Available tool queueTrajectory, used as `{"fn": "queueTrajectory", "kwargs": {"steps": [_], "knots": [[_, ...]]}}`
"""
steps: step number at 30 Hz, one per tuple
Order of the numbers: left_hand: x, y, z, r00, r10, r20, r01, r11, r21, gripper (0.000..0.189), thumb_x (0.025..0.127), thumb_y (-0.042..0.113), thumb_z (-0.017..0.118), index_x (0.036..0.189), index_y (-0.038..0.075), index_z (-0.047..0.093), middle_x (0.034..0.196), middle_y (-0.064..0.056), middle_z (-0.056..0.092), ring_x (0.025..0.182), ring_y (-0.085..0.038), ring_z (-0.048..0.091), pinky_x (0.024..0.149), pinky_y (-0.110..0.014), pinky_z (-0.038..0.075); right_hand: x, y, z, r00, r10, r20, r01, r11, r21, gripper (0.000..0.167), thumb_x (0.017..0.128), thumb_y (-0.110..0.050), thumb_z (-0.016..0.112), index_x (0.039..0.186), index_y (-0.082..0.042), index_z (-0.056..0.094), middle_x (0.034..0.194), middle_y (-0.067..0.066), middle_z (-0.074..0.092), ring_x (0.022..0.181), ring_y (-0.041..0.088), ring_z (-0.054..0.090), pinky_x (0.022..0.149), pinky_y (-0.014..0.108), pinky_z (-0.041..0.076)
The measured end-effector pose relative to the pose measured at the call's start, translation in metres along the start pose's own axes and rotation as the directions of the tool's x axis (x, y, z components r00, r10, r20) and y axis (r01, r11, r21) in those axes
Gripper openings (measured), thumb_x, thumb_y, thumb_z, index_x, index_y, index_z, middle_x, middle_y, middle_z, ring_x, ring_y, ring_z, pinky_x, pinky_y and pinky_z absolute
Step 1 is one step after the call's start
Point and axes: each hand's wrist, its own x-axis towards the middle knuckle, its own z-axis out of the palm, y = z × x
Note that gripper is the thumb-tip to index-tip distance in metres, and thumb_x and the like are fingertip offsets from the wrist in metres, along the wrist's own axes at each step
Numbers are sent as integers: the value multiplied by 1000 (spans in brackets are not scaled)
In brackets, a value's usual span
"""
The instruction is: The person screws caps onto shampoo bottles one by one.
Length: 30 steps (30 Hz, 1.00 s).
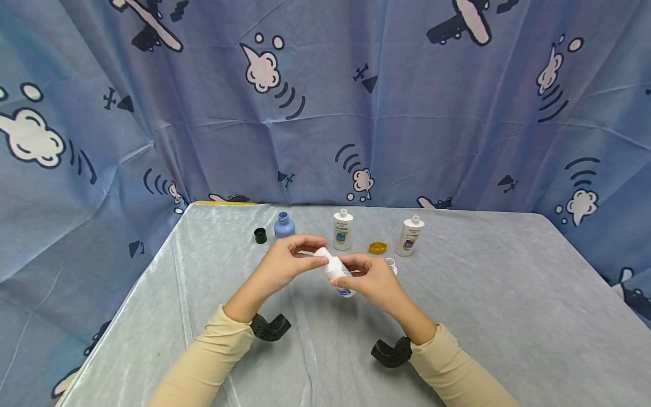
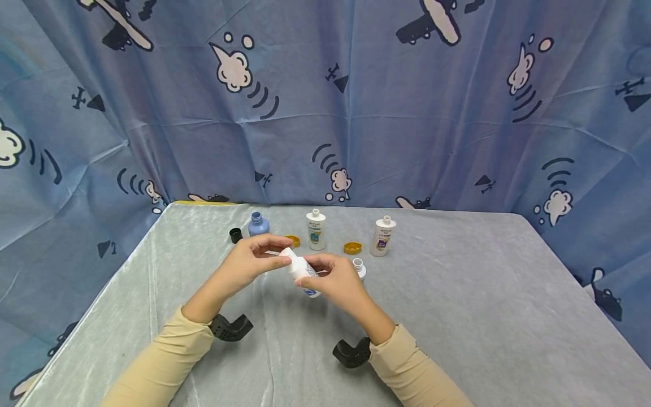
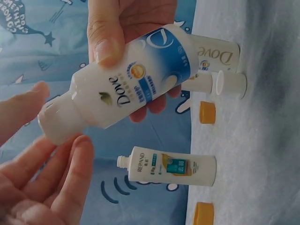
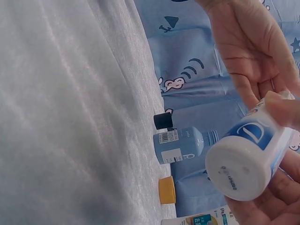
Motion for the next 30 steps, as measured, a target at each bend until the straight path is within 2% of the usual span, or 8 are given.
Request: {"fn": "queueTrajectory", "kwargs": {"steps": [3, 6, 10, 17, 24, 30], "knots": [[1, -1, 1, 999, -31, -38, 32, 999, 15, 31, 86, 24, 79, 113, 10, 72, 118, -7, 71, 100, -14, 66, 86, -29, 55, 0, 0, 0, 1000, -3, 2, 3, 1000, 4, 42, 80, -12, 83, 117, 2, 70, 113, 19, 73, 93, 23, 73, 74, 26, 60], [1, 0, 1, 997, -46, -55, 47, 999, 19, 28, 85, 24, 79, 108, 9, 73, 119, -6, 71, 98, -13, 65, 84, -28, 53, 0, 0, 0, 1000, -5, 3, 5, 1000, 3, 42, 79, -13, 83, 116, 1, 71, 113, 19, 73, 93, 23, 73, 74, 26, 60], [0, 1, 1, 998, -32, -47, 33, 999, 17, 27, 86, 21, 79, 109, 8, 74, 127, -7, 69, 97, -15, 67, 85, -29, 55, 1, -1, -1, 1000, -20, 4, 20, 1000, -2, 41, 80, -13, 83, 116, 2, 71, 113, 19, 73, 93, 23, 73, 75, 26, 60], [-2, 1, 1, 999, 35, 13, -35, 999, -5, 30, 90, 13, 74, 118, 4, 72, 134, -13, 64, 103, -22, 71, 90, -33, 58, 1, 1, -2, 1000, -21, 5, 21, 1000, -3, 41, 79, -13, 83, 116, 2, 70, 113, 19, 73, 93, 24, 73, 74, 26, 60], [0, 0, 2, 1000, -26, -5, 26, 1000, -18, 36, 86, 20, 78, 119, 8, 71, 128, -7, 68, 103, -15, 68, 88, -29, 56, 1, 0, -1, 1000, -15, 6, 15, 1000, 9, 42, 80, -13, 83, 117, 3, 70, 113, 20, 73, 90, 21, 73, 72, 25, 59], [1, 1, 4, 1000, -3, -25, 3, 1000, -25, 29, 86, 15, 78, 110, 1, 69, 130, -17, 65, 95, -11, 65, 84, -26, 55, 0, 1, 0, 1000, -27, 3, 27, 1000, 5, 41, 79, -12, 83, 115, 3, 71, 111, 20, 73, 85, 15, 72, 71, 23, 58]]}}
